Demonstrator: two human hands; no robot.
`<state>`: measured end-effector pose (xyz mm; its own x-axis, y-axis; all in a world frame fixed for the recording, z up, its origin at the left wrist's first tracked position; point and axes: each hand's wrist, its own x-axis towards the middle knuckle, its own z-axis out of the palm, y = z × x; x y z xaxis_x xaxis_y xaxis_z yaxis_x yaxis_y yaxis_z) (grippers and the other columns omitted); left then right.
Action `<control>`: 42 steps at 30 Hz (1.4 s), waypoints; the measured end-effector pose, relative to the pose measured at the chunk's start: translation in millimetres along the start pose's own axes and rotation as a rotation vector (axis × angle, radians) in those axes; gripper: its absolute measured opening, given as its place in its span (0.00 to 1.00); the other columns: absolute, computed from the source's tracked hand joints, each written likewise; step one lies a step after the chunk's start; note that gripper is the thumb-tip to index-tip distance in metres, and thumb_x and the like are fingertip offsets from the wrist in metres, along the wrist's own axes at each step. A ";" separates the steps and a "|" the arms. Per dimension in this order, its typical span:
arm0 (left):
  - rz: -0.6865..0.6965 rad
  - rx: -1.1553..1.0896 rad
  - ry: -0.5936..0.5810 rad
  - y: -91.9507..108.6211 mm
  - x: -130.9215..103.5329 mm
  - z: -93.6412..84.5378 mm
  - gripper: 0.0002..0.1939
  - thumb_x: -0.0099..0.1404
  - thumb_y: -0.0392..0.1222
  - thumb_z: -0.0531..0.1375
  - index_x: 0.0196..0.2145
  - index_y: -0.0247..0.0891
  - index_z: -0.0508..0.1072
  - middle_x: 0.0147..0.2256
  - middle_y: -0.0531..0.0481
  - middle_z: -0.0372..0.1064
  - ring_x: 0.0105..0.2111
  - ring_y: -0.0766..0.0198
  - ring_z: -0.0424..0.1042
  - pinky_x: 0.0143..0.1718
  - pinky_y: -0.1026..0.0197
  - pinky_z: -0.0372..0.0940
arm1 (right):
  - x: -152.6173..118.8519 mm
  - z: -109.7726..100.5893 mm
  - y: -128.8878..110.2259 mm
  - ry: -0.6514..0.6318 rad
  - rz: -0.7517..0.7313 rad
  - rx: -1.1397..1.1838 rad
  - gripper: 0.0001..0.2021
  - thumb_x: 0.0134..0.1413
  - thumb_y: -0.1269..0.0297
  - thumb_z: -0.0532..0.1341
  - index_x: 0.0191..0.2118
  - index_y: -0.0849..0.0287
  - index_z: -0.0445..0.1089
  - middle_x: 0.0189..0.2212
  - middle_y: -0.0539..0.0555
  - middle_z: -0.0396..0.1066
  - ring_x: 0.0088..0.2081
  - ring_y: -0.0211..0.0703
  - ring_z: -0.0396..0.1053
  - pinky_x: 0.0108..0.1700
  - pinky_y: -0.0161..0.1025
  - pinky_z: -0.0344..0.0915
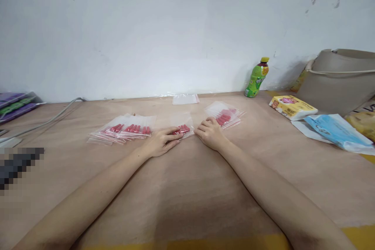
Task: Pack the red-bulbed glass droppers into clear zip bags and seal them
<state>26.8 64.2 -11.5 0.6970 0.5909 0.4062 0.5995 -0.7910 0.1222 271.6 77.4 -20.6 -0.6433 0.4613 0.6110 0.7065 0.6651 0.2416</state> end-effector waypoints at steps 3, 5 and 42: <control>0.020 0.011 -0.029 -1.4 0.2 -1.1 0.15 0.66 0.46 0.52 0.49 0.48 0.68 0.54 0.50 0.60 0.52 0.55 0.60 0.51 0.50 0.58 | -0.6 -0.4 1.7 0.002 -0.050 -0.040 0.15 0.58 0.70 0.49 0.27 0.56 0.71 0.23 0.51 0.70 0.31 0.37 0.62 0.45 0.42 0.49; 0.021 0.016 -0.033 -2.5 0.0 -0.9 0.16 0.65 0.46 0.53 0.51 0.49 0.66 0.54 0.50 0.59 0.53 0.55 0.59 0.51 0.50 0.57 | -1.0 -0.2 2.5 -0.008 -0.090 -0.043 0.16 0.58 0.72 0.48 0.26 0.56 0.70 0.22 0.50 0.69 0.31 0.37 0.61 0.46 0.42 0.49; 0.315 0.438 0.177 -12.5 13.0 3.5 0.14 0.67 0.34 0.46 0.28 0.36 0.68 0.27 0.47 0.67 0.30 0.62 0.65 0.37 0.56 0.59 | 9.3 3.2 -15.3 0.042 0.009 0.079 0.12 0.56 0.67 0.50 0.30 0.59 0.69 0.26 0.51 0.70 0.34 0.39 0.62 0.51 0.46 0.42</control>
<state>29.8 82.3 -10.9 0.8146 0.2717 0.5125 0.5070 -0.7628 -0.4014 253.9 73.4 -21.1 -0.6226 0.4440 0.6444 0.6862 0.7056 0.1769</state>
